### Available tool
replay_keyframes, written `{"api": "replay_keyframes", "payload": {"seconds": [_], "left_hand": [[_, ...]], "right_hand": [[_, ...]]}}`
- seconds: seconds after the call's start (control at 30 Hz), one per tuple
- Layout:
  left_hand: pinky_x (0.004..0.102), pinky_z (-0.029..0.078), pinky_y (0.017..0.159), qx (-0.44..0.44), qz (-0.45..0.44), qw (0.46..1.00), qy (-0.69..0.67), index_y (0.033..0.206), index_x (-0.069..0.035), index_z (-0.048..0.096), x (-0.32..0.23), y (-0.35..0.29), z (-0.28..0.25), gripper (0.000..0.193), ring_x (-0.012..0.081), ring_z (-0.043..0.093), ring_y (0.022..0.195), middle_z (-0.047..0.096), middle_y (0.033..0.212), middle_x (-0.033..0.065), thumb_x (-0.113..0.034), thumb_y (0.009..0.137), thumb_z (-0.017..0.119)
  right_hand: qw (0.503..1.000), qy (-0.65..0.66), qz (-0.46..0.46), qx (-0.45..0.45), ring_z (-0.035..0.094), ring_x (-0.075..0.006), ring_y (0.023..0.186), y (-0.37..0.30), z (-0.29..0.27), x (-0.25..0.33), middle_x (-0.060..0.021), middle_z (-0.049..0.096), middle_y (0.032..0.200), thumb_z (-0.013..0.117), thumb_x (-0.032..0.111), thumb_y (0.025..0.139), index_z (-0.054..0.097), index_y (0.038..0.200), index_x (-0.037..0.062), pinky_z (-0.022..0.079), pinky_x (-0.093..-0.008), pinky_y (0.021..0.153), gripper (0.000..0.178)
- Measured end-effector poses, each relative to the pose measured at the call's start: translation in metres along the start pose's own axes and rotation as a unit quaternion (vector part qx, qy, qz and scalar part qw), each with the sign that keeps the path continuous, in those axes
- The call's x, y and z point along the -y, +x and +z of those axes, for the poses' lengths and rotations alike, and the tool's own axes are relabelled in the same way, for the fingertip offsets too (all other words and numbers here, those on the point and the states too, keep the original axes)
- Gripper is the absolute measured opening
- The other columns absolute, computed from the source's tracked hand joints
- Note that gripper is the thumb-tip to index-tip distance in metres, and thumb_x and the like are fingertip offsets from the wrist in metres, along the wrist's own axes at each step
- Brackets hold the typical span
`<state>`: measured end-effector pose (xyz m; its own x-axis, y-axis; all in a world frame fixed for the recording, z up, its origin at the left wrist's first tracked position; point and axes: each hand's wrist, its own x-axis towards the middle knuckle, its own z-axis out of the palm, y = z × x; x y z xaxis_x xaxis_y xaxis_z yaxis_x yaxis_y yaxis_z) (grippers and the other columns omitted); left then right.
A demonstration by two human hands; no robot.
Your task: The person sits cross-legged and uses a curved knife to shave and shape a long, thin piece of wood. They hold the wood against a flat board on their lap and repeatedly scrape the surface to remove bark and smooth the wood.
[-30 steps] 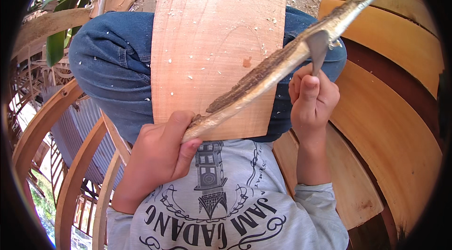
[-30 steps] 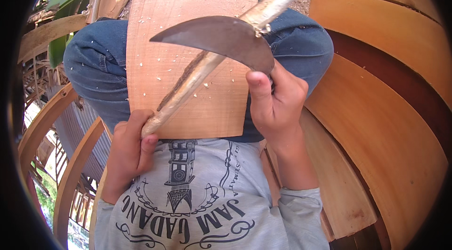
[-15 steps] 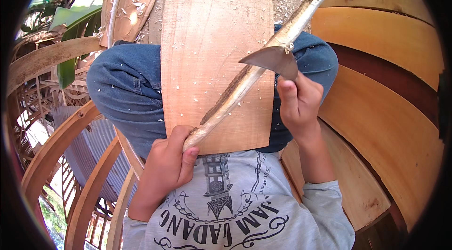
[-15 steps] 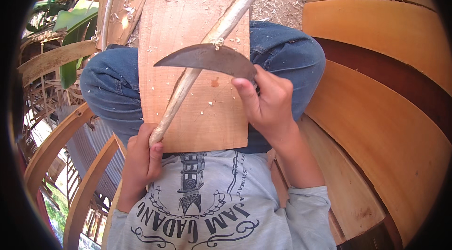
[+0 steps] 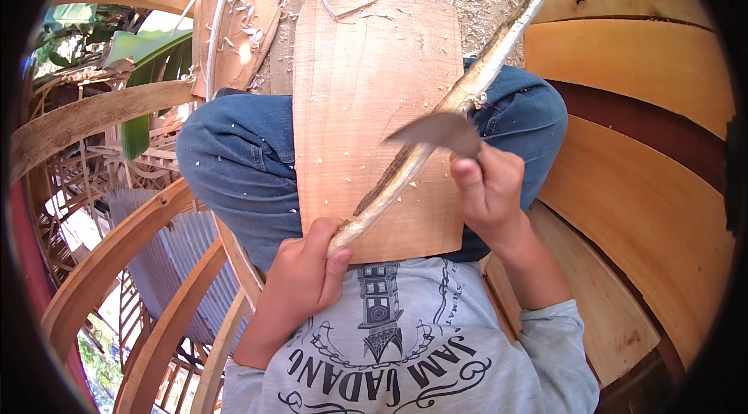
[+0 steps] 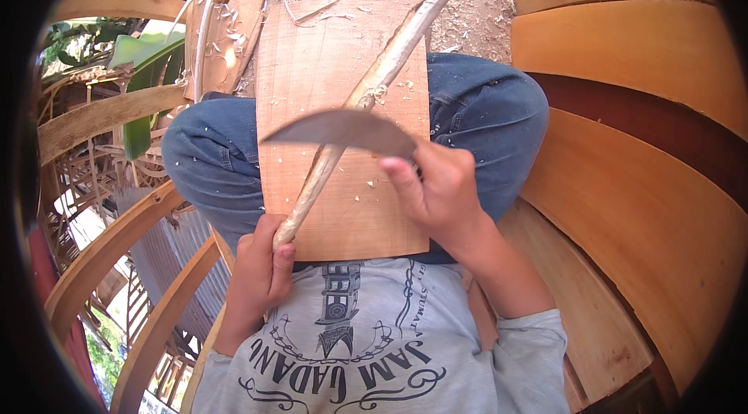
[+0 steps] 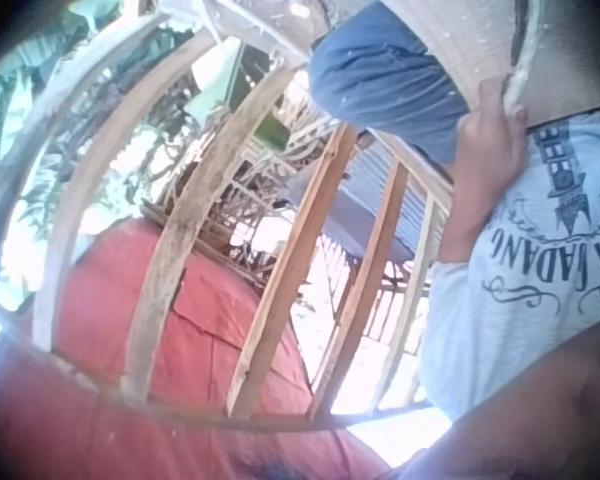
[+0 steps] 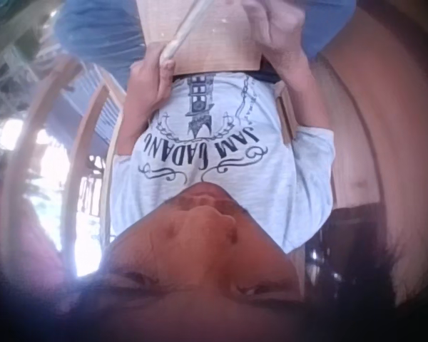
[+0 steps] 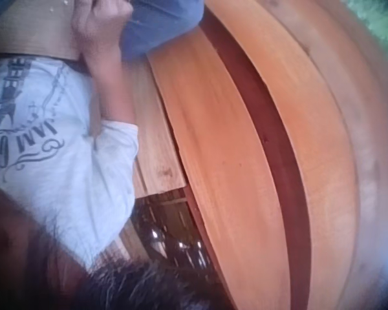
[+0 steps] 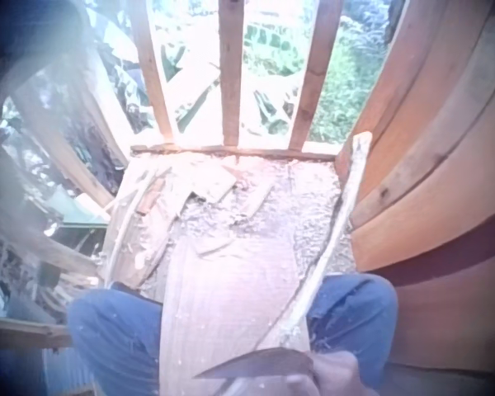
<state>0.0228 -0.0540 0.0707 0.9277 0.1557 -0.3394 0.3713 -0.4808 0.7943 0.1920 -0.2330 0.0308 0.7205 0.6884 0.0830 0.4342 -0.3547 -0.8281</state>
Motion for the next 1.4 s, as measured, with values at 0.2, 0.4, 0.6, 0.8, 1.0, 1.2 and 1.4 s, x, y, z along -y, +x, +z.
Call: {"api": "replay_keyframes", "payload": {"seconds": [0.2, 0.4, 0.6, 0.8, 1.0, 1.2, 1.4], "left_hand": [[0.0376, 0.046, 0.051, 0.015, 0.002, 1.000, -0.016, 0.102, 0.003, 0.050, -0.002, 0.000, -0.001, 0.023, 0.0328, 0.061, 0.055, 0.056, 0.063, 0.0168, -0.015, 0.089, 0.053], [0.0379, 0.046, 0.052, 0.004, 0.000, 1.000, -0.007, 0.101, 0.004, 0.050, 0.000, -0.002, -0.002, 0.022, 0.0331, 0.060, 0.055, 0.055, 0.064, 0.0178, -0.014, 0.089, 0.053], [0.0387, 0.045, 0.052, -0.014, 0.001, 1.000, -0.022, 0.102, 0.004, 0.050, 0.000, -0.003, 0.002, 0.023, 0.0336, 0.059, 0.054, 0.056, 0.066, 0.0179, -0.015, 0.090, 0.052], [0.0388, 0.046, 0.052, 0.003, -0.007, 1.000, -0.010, 0.104, 0.004, 0.050, -0.003, 0.001, 0.001, 0.025, 0.0341, 0.059, 0.054, 0.056, 0.066, 0.0173, -0.017, 0.091, 0.050], [0.0377, 0.045, 0.052, -0.011, 0.001, 0.999, -0.042, 0.102, 0.003, 0.050, -0.009, 0.006, 0.004, 0.023, 0.0339, 0.058, 0.053, 0.054, 0.061, 0.0163, -0.017, 0.090, 0.050], [0.0347, 0.041, 0.049, -0.015, 0.000, 0.999, -0.047, 0.098, 0.002, 0.050, 0.006, 0.006, -0.003, 0.023, 0.0303, 0.056, 0.050, 0.049, 0.059, 0.0132, -0.020, 0.092, 0.048], [0.0310, 0.040, 0.049, -0.007, 0.006, 0.992, -0.124, 0.095, 0.002, 0.052, 0.049, -0.010, -0.018, 0.030, 0.0232, 0.053, 0.049, 0.049, 0.063, 0.0090, -0.028, 0.093, 0.046]], "right_hand": [[0.997, -0.016, 0.031, -0.067, 0.052, -0.0215, 0.042, 0.006, -0.009, -0.009, -0.0104, 0.048, 0.051, 0.065, 0.029, 0.084, 0.056, 0.069, 0.0012, 0.037, -0.0304, 0.040, 0.033], [0.997, -0.029, 0.035, -0.060, 0.050, -0.0244, 0.042, 0.003, -0.006, -0.015, -0.0084, 0.046, 0.051, 0.069, 0.033, 0.080, 0.053, 0.065, 0.0034, 0.039, -0.0326, 0.041, 0.036], [0.995, -0.061, -0.049, -0.067, 0.048, -0.0235, 0.041, 0.008, -0.008, -0.013, -0.0109, 0.048, 0.052, 0.064, 0.032, 0.085, 0.053, 0.066, 0.0013, 0.037, -0.0310, 0.041, 0.038], [0.993, -0.037, -0.108, 0.001, 0.049, -0.0242, 0.041, -0.006, 0.006, -0.002, -0.0111, 0.045, 0.051, 0.063, 0.033, 0.086, 0.052, 0.066, -0.0008, 0.036, -0.0308, 0.041, 0.041], [0.997, 0.004, -0.038, -0.067, 0.044, -0.0164, 0.040, -0.003, 0.005, 0.003, -0.0109, 0.043, 0.050, 0.066, 0.028, 0.085, 0.062, 0.076, -0.0006, 0.034, -0.0278, 0.041, 0.030], [0.981, 0.112, 0.115, -0.113, 0.037, -0.0084, 0.044, 0.009, -0.006, 0.005, -0.0058, 0.046, 0.050, 0.069, 0.024, 0.082, 0.057, 0.066, -0.0015, 0.033, -0.0253, 0.042, 0.032], [0.832, 0.463, 0.214, 0.217, 0.048, -0.0066, 0.059, 0.006, -0.028, 0.008, 0.0009, 0.053, 0.077, 0.064, 0.009, 0.082, 0.054, 0.094, 0.0006, 0.037, -0.0204, 0.054, 0.017]]}}
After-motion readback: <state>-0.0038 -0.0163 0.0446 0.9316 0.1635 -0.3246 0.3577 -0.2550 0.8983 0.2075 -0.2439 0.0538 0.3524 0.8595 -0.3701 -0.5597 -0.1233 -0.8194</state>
